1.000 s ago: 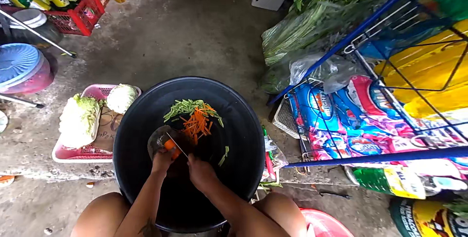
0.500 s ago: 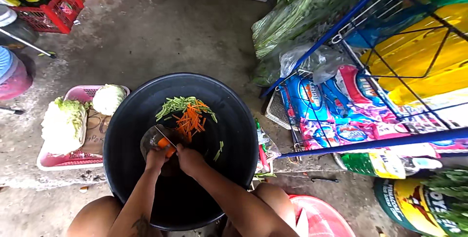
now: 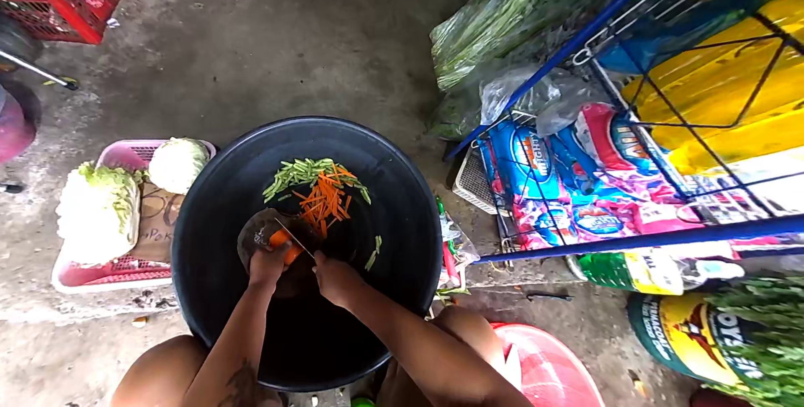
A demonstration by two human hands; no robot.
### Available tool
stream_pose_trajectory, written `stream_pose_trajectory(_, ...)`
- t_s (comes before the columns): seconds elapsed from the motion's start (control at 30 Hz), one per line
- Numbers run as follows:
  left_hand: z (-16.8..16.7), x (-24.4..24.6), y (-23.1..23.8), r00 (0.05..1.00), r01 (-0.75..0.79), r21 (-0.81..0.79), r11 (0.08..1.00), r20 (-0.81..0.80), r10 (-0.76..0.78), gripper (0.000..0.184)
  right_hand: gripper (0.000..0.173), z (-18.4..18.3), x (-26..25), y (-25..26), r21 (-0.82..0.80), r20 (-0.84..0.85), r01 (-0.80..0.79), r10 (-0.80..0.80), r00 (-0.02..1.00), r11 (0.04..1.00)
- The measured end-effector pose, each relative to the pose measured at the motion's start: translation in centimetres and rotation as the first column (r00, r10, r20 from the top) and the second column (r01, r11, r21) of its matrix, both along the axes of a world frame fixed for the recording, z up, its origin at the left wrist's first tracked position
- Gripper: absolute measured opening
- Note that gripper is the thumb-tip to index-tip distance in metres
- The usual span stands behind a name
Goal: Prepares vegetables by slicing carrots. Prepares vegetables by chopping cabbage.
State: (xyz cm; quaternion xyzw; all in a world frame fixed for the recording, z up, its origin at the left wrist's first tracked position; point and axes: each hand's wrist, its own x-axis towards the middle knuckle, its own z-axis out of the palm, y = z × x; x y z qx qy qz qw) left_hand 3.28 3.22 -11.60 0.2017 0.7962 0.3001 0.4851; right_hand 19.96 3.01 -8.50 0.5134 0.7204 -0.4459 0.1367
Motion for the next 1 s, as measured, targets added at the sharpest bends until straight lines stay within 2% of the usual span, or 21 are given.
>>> stream_pose_trajectory(0.17,0.2,0.0,0.1,1.0,-0.006,-0.011,1.0,0.001,0.006,0.048,0.044,-0.1,-0.3,0.9,-0.014,-0.036,-0.03,0.029,0.999,0.999)
stream_pose_trajectory(0.4,0.3,0.0,0.0,1.0,-0.005,-0.008,1.0,-0.012,0.005,0.046,0.042,2.2,-1.4,2.8,-0.056,0.003,-0.11,0.111,0.994,0.992)
stream_pose_trajectory(0.7,0.4,0.3,0.3,0.999,0.012,-0.047,0.999,-0.036,-0.013,0.046,0.046,-1.1,-1.3,2.0,-0.031,-0.071,-0.017,0.015,0.997,0.999)
stream_pose_trajectory(0.9,0.4,0.5,0.0,0.999,0.0,-0.034,0.999,-0.037,-0.002,0.043,0.043,1.3,-2.0,3.5,-0.069,-0.014,-0.097,0.096,0.995,0.993)
stream_pose_trajectory(1.0,0.2,0.6,0.1,0.999,-0.007,-0.022,1.0,-0.048,0.006,0.043,0.044,0.0,-1.8,2.9,-0.039,-0.039,-0.062,0.061,0.997,0.997)
